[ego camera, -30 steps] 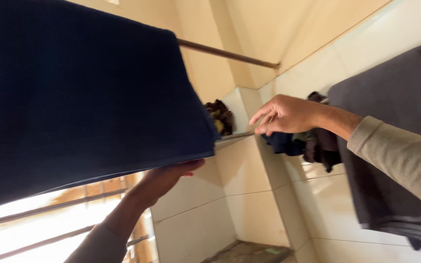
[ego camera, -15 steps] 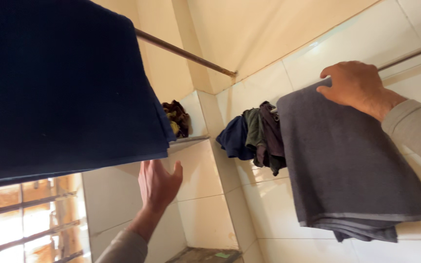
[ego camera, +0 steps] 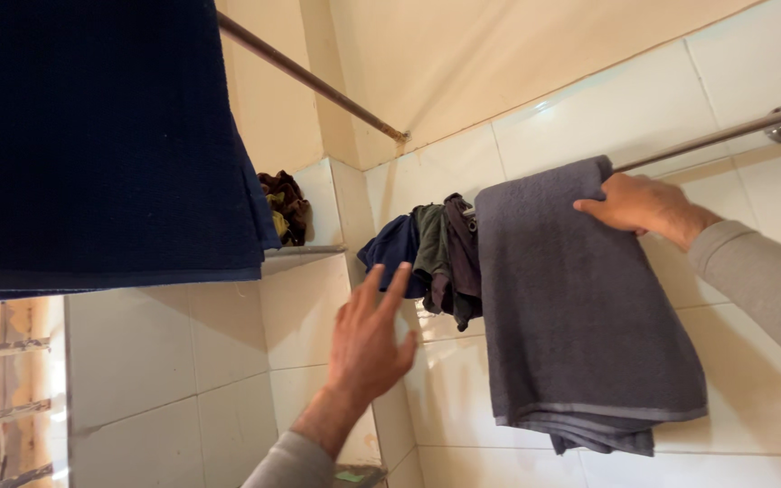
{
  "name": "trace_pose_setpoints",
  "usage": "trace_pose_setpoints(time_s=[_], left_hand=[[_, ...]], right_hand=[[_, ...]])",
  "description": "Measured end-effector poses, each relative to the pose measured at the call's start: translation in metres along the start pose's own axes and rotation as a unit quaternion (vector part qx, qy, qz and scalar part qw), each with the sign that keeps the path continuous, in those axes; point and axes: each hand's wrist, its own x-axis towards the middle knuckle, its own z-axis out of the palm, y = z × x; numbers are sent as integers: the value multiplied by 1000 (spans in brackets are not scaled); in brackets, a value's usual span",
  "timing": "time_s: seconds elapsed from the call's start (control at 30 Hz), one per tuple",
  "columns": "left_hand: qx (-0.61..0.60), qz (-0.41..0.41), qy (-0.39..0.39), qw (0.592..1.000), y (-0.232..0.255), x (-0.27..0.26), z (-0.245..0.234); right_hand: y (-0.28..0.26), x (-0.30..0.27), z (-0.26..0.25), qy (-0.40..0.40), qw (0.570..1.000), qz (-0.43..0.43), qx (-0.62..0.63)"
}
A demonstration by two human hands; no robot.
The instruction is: The person folds a dark blue towel and hangs it on a metal rod near a window. They then fold a grey towel and hang it on the same rod next to the blue one. Finally, they adjust a checkered towel already hanging on the rod.
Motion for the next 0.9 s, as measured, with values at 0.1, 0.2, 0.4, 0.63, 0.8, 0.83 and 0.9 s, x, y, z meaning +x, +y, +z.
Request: trace_pose_setpoints(time_s=[0.1,0.2,0.4,0.63,0.8,0.83,0.9], left_hand=[[3,43,-27,999,22,12,6],[-22,65,-21,997,42,16,6],[-61,59,-46,995,69,25,-7],[-132,59,-59,988,84,2,-27],[-137,61,-95,984,90,-22,-35],[-143,51,-101,983,90,-26,-36],[-160,32,-105,981,90,-35,-38]], right_hand=[[6,4,7,18,999,-14,-29],[11,0,10,71,995,-66,-14],[13,-33,3,75,990,-69,96],[18,-117,-10,29,919,13,392],[15,-172,-5,51,880,66,468],[14,-180,-6,58,849,67,521],[13,-193,-5,67,777,67,622]])
